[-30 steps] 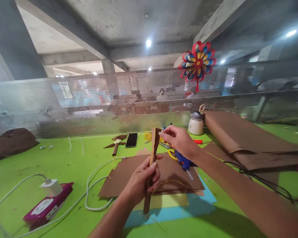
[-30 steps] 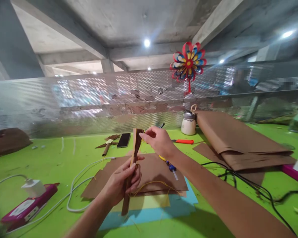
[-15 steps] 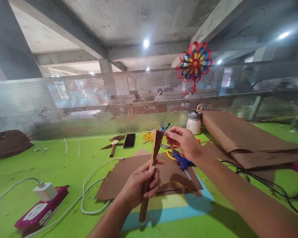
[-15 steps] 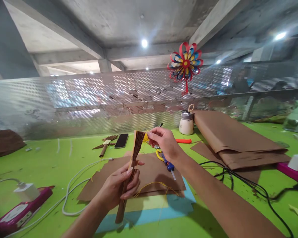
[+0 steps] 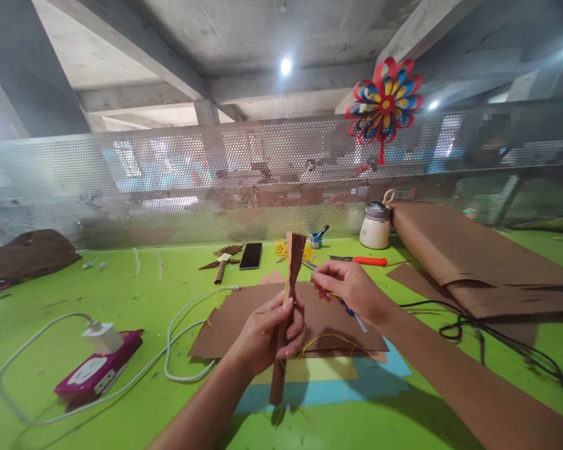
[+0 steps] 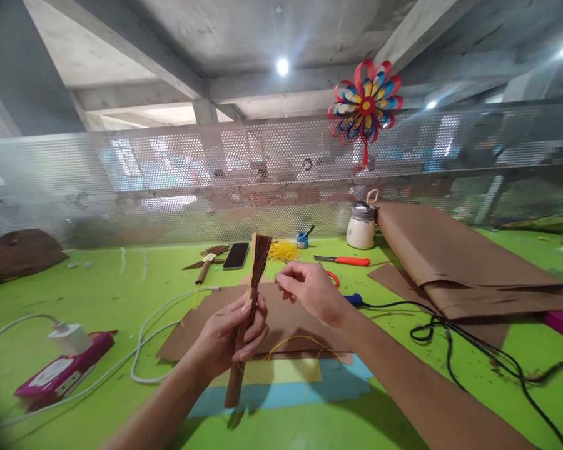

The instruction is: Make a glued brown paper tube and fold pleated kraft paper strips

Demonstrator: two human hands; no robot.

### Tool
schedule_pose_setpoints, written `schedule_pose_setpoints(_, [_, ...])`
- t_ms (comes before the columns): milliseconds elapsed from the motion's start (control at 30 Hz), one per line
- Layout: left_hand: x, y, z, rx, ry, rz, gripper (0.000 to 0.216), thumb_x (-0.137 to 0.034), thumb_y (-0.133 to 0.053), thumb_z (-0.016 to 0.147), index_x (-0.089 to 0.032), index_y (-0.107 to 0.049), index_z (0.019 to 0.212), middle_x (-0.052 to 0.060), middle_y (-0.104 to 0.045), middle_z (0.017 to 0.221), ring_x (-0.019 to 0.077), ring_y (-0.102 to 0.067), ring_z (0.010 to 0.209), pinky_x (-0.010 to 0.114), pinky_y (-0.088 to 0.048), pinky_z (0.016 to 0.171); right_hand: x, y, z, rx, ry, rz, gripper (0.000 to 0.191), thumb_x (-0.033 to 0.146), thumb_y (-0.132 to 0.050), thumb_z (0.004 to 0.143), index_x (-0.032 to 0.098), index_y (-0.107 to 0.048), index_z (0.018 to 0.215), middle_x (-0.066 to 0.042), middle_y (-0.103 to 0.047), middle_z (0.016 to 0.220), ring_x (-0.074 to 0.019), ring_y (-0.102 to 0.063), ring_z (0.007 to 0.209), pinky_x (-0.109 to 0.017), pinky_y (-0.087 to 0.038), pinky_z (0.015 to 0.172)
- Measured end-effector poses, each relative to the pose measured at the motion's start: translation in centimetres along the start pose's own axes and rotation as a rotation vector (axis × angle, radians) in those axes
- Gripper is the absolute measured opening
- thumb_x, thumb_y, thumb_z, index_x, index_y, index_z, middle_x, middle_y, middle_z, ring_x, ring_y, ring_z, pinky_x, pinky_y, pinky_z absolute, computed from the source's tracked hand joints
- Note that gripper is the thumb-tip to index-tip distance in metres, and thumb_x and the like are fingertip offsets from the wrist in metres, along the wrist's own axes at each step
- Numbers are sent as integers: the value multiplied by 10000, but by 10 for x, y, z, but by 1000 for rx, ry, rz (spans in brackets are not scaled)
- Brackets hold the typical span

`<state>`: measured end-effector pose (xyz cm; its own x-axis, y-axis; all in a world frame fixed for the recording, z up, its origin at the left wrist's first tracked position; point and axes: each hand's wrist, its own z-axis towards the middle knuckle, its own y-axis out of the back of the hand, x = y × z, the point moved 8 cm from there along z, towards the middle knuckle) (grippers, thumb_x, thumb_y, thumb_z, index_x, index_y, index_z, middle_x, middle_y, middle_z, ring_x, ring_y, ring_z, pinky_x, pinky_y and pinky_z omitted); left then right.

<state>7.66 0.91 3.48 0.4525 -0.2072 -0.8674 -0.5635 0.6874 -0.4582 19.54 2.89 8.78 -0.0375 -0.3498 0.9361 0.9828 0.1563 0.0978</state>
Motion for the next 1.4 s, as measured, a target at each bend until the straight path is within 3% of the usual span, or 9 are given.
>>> schedule_pose_setpoints(200, [0, 4, 2, -76, -16, 89, 163, -334, -467, 918, -171, -469, 898, -44, -444, 573, 66, -436, 400, 149, -265, 355, 4, 5, -7, -64, 19, -127, 238, 392, -601, 806, 164, -627, 741, -3, -584, 632, -116, -507, 586, -263, -411, 564])
schedule_pose_setpoints(333, [1, 13, 5, -216, -64, 259, 238, -388, -539, 886, -198, -404, 840, -52, -491, 597, 64, -467, 422, 132, -277, 352, 22, 3, -7, -127, 106, -249, 221, 372, -592, 815, 168, -617, 732, 3, -563, 617, -124, -494, 586, -264, -393, 554])
schedule_pose_setpoints(433, [-6, 23, 5, -329, -138, 254, 251, -401, -555, 874, -200, -409, 841, -53, -507, 595, 65, -472, 428, 132, -292, 357, 19, -8, -10, -122, 168, -335, 218, 345, -579, 829, 171, -599, 700, 1, -569, 636, -128, -499, 602, -264, -400, 573])
schedule_pose_setpoints(567, [-19, 42, 4, -451, -250, 149, 231, -375, -567, 867, -199, -417, 874, -72, -470, 589, 56, -464, 451, 130, -319, 388, -4, -37, -23, -2, 180, -525, 215, 309, -557, 852, 166, -623, 707, -15, -584, 674, -137, -509, 636, -265, -407, 603])
schedule_pose_setpoints(700, [-20, 55, 4, -522, -268, 86, 254, -373, -594, 840, -203, -410, 881, -80, -444, 574, 67, -465, 454, 133, -310, 374, -23, -64, -36, 164, 139, -657, 172, 331, -603, 829, 170, -651, 797, -27, -616, 754, -144, -543, 655, -264, -411, 605])
schedule_pose_setpoints(867, [-17, 57, 4, -531, -252, 59, 255, -371, -599, 831, -204, -428, 920, -78, -445, 577, 72, -459, 445, 138, -313, 368, -35, -74, -39, 263, 152, -541, 168, 186, -496, 868, 163, -651, 929, -57, -657, 892, -164, -589, 786, -277, -445, 717])
schedule_pose_setpoints(933, [-18, 55, 3, -534, -252, 66, 255, -365, -603, 827, -202, -431, 922, -79, -441, 570, 72, -454, 438, 137, -309, 365, -44, -75, -38, 287, 98, -458, 185, 169, -503, 852, 155, -649, 964, -52, -658, 874, -156, -584, 753, -268, -453, 696])
schedule_pose_setpoints(1067, [-21, 54, 1, -554, -270, 88, 261, -353, -616, 820, -198, -427, 914, -81, -440, 565, 67, -456, 433, 127, -289, 359, -57, -75, -36, 282, -31, -370, 144, 241, -569, 826, 142, -671, 808, -38, -650, 770, -154, -565, 691, -250, -436, 609])
schedule_pose_setpoints(1400, [-17, 54, 1, -580, -272, 66, 293, -348, -655, 788, -206, -409, 859, -82, -440, 558, 62, -443, 438, 132, -290, 377, -47, -74, -39, 168, 58, -421, 102, 98, -555, 722, 162, -548, 643, -4, -534, 674, -133, -480, 638, -262, -360, 615])
